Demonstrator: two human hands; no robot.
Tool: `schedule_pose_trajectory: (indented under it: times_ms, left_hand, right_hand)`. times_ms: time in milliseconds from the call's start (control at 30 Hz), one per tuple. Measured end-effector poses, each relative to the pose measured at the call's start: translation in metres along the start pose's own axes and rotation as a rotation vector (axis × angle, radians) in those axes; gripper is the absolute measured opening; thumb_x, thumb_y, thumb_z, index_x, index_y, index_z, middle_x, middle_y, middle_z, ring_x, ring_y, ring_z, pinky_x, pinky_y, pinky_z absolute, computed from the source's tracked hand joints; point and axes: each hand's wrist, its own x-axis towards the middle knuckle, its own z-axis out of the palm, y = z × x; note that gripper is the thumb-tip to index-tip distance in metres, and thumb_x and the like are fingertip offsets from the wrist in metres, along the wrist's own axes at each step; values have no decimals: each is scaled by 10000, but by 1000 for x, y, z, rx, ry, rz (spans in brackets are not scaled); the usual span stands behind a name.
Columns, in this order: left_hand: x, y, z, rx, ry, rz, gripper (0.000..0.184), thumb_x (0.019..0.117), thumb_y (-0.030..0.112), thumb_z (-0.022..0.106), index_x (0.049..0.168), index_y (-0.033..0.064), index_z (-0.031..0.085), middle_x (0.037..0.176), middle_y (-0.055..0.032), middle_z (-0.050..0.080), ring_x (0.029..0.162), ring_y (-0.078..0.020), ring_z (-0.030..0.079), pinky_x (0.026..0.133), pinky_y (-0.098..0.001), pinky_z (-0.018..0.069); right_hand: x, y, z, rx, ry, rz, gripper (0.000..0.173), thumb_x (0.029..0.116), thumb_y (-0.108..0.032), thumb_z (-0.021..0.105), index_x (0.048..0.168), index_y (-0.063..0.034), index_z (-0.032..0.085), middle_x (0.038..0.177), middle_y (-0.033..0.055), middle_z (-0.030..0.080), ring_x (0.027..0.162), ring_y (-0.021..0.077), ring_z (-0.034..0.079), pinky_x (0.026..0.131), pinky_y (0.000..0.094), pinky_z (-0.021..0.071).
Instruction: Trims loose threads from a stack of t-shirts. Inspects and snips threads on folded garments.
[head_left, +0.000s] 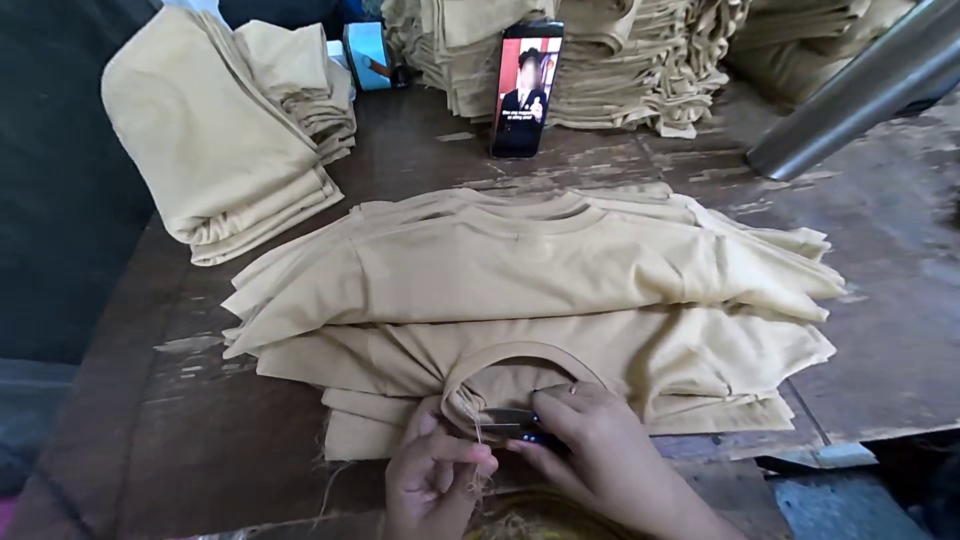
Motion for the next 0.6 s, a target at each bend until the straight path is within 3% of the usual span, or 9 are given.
schedule_pose_trajectory:
  times_ms: [300,400,500,600]
  left_hand:
    - [-3,4,2,27,24,-17,168,948,207,727,1104,257,761,1255,107,659,1123,-1,631,927,-171,548]
    - [-4,4,3,72,56,-9,169,937,152,728,1091,218,743,1208,94,667,1071,-4,652,889,-173,570]
    - [-5,8,4,311,118,82,160,897,94,736,1013,201,711,1045,104,683,945,33,661,805,-139,578]
    - [-8,33,-1,504,-24,216,60,942,111,694,920,140,645,929,53,665,902,9,647,829,-142,547]
  right_hand:
    - [10,-6,5,30,-15,-23,447,1078,-432,397,842,-115,604,577,-6,516,518,147,542,488,323,435]
    - [12,-10,4,191,32,2,423,1068,-442,464,914,-69,591,702,25,538,628,125,536,590,274,468]
    - [16,-16,12,556,60,-36,386,1064,-389,524,1021,-9,578,1020,120,656,928,122,629,840,255,537]
    - [20,-22,26,884,63,-54,353,1040,-360,598,992,-19,522,956,101,572,907,85,576,823,217,494]
